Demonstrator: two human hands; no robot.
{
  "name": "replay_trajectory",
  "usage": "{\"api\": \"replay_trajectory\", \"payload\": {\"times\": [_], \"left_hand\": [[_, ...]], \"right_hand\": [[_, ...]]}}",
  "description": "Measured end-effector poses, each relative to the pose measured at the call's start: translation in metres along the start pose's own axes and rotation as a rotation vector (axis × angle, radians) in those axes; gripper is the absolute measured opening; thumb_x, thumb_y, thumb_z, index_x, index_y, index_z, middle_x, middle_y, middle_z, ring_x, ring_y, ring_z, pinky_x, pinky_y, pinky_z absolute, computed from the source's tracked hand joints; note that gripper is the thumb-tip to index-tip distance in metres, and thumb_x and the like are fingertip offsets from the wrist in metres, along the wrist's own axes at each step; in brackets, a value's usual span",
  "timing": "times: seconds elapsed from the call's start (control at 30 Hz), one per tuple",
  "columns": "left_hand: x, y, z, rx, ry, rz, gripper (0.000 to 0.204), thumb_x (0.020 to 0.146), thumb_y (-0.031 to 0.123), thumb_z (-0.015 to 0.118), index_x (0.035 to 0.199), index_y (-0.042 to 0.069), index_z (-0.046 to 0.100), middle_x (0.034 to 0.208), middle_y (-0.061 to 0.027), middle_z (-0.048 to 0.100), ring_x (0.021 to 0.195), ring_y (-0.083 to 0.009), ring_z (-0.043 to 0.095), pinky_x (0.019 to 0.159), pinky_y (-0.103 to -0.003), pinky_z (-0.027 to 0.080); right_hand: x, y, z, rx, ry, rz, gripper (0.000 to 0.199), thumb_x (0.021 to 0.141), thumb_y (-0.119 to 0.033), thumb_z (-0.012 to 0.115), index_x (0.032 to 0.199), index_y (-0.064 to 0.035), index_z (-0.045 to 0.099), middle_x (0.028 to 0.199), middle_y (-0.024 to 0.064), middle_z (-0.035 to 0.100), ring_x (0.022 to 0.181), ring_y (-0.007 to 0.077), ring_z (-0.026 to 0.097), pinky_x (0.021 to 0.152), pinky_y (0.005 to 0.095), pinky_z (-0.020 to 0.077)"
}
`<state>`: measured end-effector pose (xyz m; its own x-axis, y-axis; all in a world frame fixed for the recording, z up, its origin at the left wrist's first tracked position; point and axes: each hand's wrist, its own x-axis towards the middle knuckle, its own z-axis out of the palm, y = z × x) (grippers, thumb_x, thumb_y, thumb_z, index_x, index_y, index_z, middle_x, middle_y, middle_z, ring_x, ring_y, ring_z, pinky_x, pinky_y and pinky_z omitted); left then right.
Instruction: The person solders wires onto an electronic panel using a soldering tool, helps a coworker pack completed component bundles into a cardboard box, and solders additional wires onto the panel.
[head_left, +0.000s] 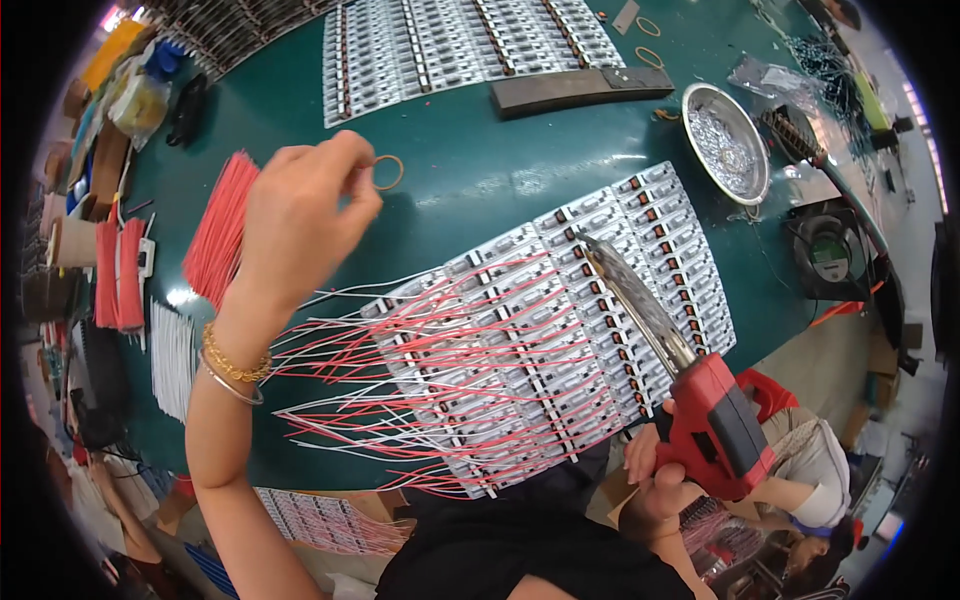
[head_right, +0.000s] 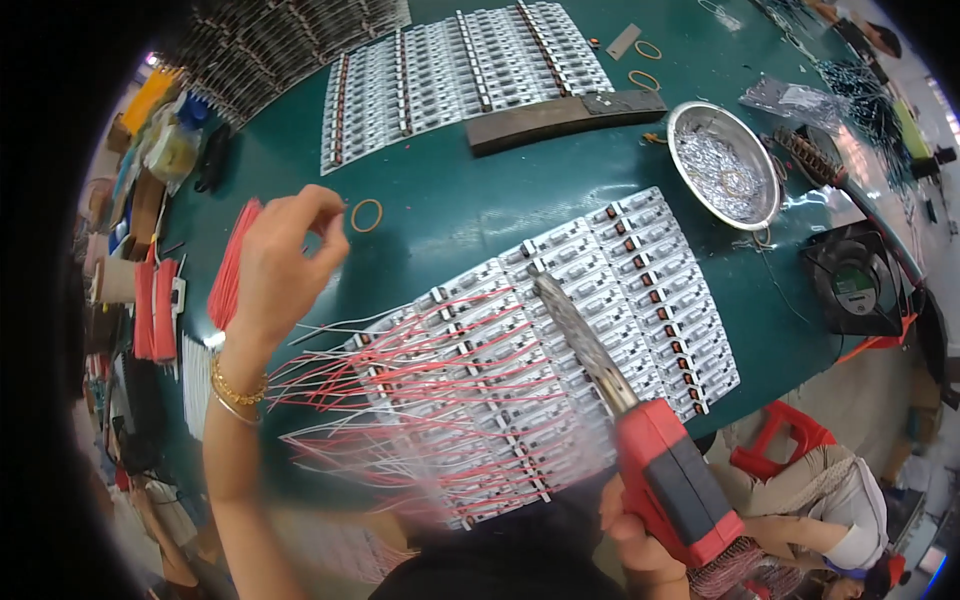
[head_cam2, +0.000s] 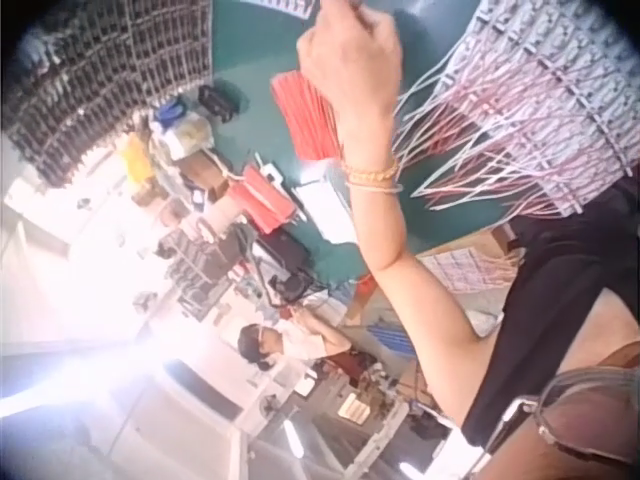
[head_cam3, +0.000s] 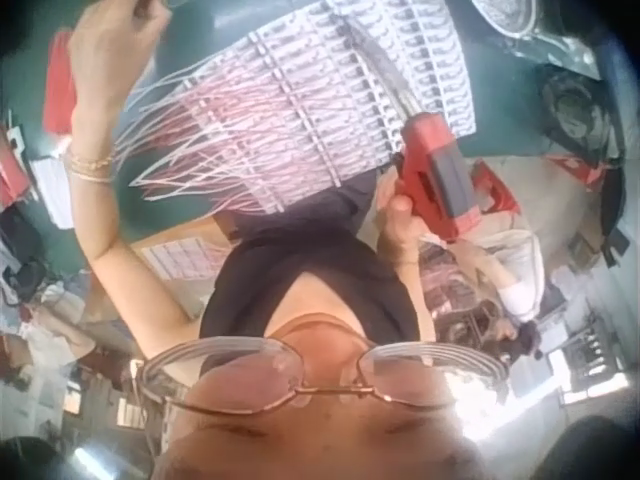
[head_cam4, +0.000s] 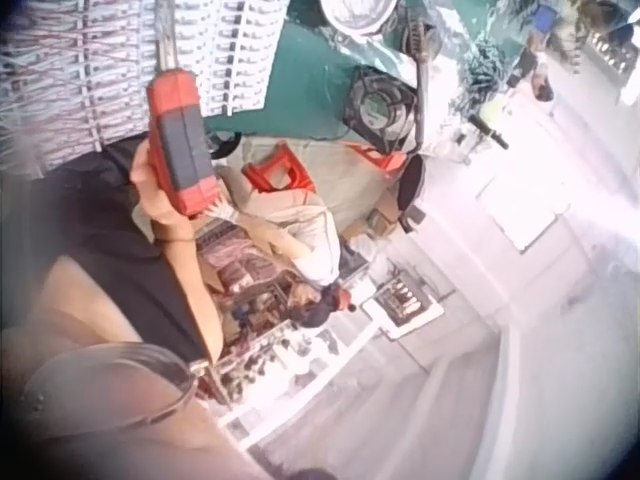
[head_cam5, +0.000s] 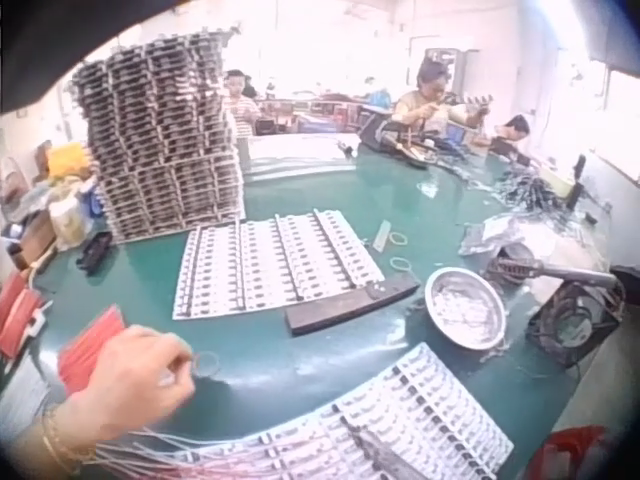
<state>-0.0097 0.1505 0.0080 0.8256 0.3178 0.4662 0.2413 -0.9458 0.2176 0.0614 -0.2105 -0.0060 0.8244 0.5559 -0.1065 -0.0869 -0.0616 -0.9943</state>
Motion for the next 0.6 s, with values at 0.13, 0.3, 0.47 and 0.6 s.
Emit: {"api": "replay_trajectory", "payload": {"times": [0.13, 0.3, 0.47, 0.6], "left_hand": [[0.01, 0.044, 0.027, -0.613, -0.255, -0.213, 0.006, 0.079, 0.003, 0.065, 0.083, 0.003, 0.061, 0.075, -0.0056, 0.061, 0.066, -0.0189, 0.058, 0.061, -0.029, 0.044], [0.006, 0.075, 0.05, -0.502, -0.222, -0.102, 0.006, 0.078, 0.006, 0.066, 0.079, 0.004, 0.06, 0.072, -0.005, 0.058, 0.063, -0.0184, 0.055, 0.069, -0.031, 0.039], [0.002, 0.08, 0.059, -0.408, -0.135, -0.106, 0.009, 0.074, 0.005, 0.067, 0.076, 0.005, 0.058, 0.071, -0.0054, 0.056, 0.069, -0.0216, 0.055, 0.072, -0.034, 0.036], [0.002, 0.08, 0.059, -0.414, -0.134, -0.104, 0.009, 0.074, 0.004, 0.067, 0.076, 0.005, 0.058, 0.071, -0.0053, 0.056, 0.068, -0.0218, 0.055, 0.071, -0.034, 0.036]], "right_hand": [[0.004, -0.004, 0.002, -0.024, 0.004, 0.083, 0.094, 0.075, -0.06, 0.066, 0.129, 0.0102, 0.037, 0.051, -0.0027, 0.043, 0.042, 0.0094, 0.044, 0.047, 0.0231, 0.0369], [0.005, -0.008, 0.003, 0.143, -0.01, 0.22, 0.053, 0.075, -0.051, 0.074, 0.091, -0.0018, 0.062, 0.062, -0.0012, 0.052, 0.056, 0.009, 0.05, 0.054, 0.0221, 0.0386], [0.005, 0.004, -0.008, 0.005, -0.081, 0.152, 0.053, 0.081, -0.042, 0.069, 0.11, 0.0006, 0.058, 0.064, -0.0033, 0.053, 0.056, 0.0065, 0.05, 0.055, 0.0198, 0.0385], [0.004, 0.002, -0.007, -0.022, -0.049, 0.253, 0.054, 0.081, -0.047, 0.068, 0.107, -0.0003, 0.059, 0.066, -0.0032, 0.055, 0.056, 0.0075, 0.05, 0.057, 0.0223, 0.0398]]}}
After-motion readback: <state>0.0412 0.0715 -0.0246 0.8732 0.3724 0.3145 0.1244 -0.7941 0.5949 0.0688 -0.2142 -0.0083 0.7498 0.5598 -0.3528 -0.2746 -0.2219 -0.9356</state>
